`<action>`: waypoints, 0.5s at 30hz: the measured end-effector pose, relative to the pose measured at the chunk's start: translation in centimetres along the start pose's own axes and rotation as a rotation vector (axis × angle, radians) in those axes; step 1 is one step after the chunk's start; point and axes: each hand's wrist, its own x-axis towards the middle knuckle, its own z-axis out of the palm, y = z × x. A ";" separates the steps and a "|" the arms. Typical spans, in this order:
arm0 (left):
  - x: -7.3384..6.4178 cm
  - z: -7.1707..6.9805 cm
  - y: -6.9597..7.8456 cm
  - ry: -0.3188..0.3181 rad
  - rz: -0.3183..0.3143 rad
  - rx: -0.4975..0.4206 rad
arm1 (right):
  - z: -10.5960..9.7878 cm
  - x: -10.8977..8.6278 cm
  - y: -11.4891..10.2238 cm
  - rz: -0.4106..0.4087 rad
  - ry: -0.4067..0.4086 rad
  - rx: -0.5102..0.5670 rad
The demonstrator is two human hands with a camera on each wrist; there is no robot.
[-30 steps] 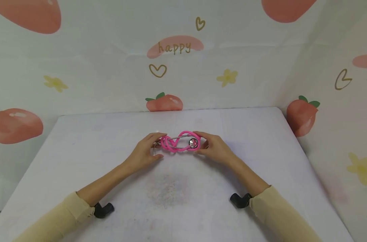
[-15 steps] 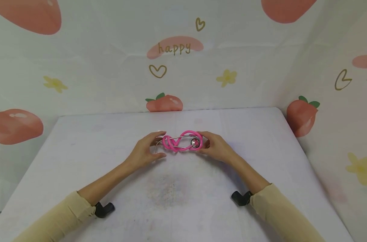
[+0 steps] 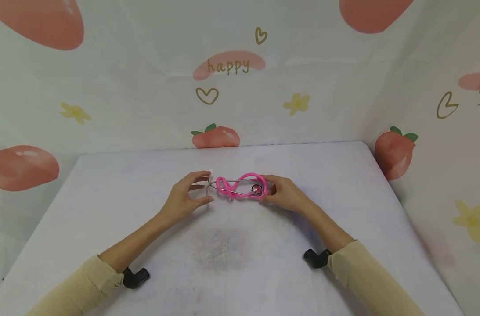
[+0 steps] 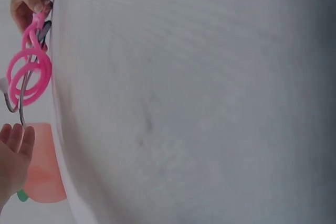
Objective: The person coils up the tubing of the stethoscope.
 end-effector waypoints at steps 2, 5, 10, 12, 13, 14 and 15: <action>0.0 0.0 -0.2 0.010 0.011 -0.028 | -0.2 0.0 0.1 0.010 -0.004 -0.004; 0.0 -0.2 -0.1 0.016 0.002 -0.038 | -0.4 0.0 0.3 0.017 -0.011 -0.014; -0.2 -1.0 1.5 -0.007 -0.064 -0.025 | -0.6 -0.3 0.5 0.038 -0.025 -0.011; -0.4 -1.2 1.2 -0.023 -0.088 -0.005 | -0.7 -0.4 0.5 0.043 -0.029 -0.006; -0.5 -1.3 0.8 -0.032 -0.098 0.011 | -0.7 -0.5 0.5 0.047 -0.030 -0.002; -0.7 -1.3 0.2 -0.039 -0.110 0.031 | -0.8 -0.6 0.6 0.049 -0.032 0.000; -0.9 -1.4 -0.4 -0.049 -0.129 0.053 | -0.9 -0.7 0.6 0.045 -0.032 -0.001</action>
